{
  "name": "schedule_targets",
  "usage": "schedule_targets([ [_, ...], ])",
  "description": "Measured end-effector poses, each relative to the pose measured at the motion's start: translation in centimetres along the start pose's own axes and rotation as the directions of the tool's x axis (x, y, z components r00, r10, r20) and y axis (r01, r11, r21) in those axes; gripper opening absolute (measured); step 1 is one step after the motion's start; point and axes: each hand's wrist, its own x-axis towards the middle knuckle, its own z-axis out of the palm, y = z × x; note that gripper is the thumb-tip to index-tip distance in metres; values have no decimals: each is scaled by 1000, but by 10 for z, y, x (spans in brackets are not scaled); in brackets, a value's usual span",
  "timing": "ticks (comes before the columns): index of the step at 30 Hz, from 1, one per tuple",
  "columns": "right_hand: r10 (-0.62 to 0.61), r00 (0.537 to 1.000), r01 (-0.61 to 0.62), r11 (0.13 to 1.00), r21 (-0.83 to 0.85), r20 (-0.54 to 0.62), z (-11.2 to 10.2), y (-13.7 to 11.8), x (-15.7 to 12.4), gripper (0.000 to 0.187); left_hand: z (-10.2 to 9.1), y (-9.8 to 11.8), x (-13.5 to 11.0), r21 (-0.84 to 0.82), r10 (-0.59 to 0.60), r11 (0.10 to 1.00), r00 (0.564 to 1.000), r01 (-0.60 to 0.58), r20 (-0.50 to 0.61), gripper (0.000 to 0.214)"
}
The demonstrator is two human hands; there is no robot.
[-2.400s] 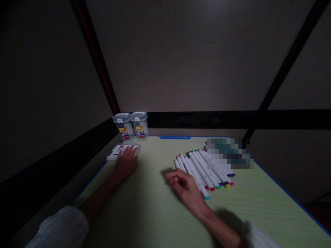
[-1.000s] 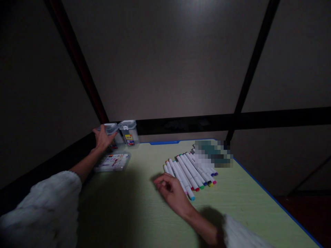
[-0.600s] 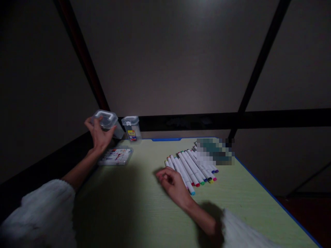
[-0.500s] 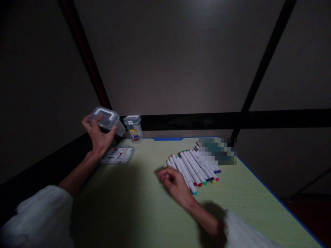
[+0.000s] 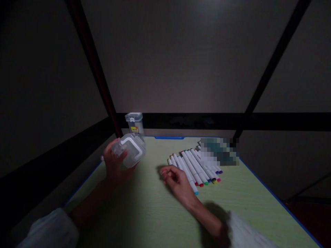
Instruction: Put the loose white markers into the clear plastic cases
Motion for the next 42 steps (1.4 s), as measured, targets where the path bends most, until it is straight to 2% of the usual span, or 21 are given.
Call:
schedule_targets([
  [4, 6, 1000, -3, 993, 119, -22, 1, -8, -1, 26, -1, 1, -15, -59, 60, 997, 991, -54, 117, 62],
  [8, 78, 997, -74, 983, 167, -19, 2, -17, -4, 38, -1, 13, -23, -117, 80, 991, 982, -60, 173, 64],
  [13, 194, 976, -216, 915, 341, 96, 4, -16, -9, 49, 6, 37, -24, -181, -19, 982, 974, 62, 226, 67],
  [16, 236, 957, -288, 826, 485, 166, 7, -17, -10, 52, 9, 46, -20, -284, 113, 958, 965, -42, 237, 62],
  [19, 263, 949, -314, 749, 584, 174, 8, -20, -10, 53, 10, 50, -17, -269, 260, 942, 943, -201, 206, 49],
  [23, 286, 939, -341, 700, 627, 191, 7, -20, -10, 49, 10, 51, -20, -208, 463, 883, 853, -420, 240, 38],
  [25, 274, 940, -340, 691, 638, 204, 7, -20, -10, 44, 10, 50, -23, -223, 495, 866, 830, -448, 256, 39],
  [27, 254, 944, -330, 680, 654, 212, 7, -20, -10, 38, 9, 48, -25, -273, 480, 868, 842, -415, 248, 42],
  [30, 233, 941, -338, 631, 698, 245, 8, -23, -10, 36, 9, 42, -28, -337, 385, 896, 885, -289, 264, 57],
  [32, 226, 935, -354, 582, 732, 273, 8, -26, -9, 40, 11, 38, -29, -360, 257, 920, 929, -152, 265, 72],
  [34, 219, 932, -363, 536, 762, 290, 9, -28, -8, 44, 14, 36, -30, -389, 63, 920, 960, 50, 272, 83],
  [36, 208, 932, -361, 512, 779, 296, 9, -29, -8, 46, 18, 35, -30, -394, -103, 892, 948, 222, 300, 90],
  [37, 202, 933, -359, 511, 781, 296, 9, -29, -7, 47, 19, 36, -31, -386, -150, 880, 933, 277, 328, 91],
  [42, 197, 945, -327, 579, 747, 261, 9, -27, -7, 50, 17, 47, -31, -358, -177, 851, 852, 383, 492, 97],
])
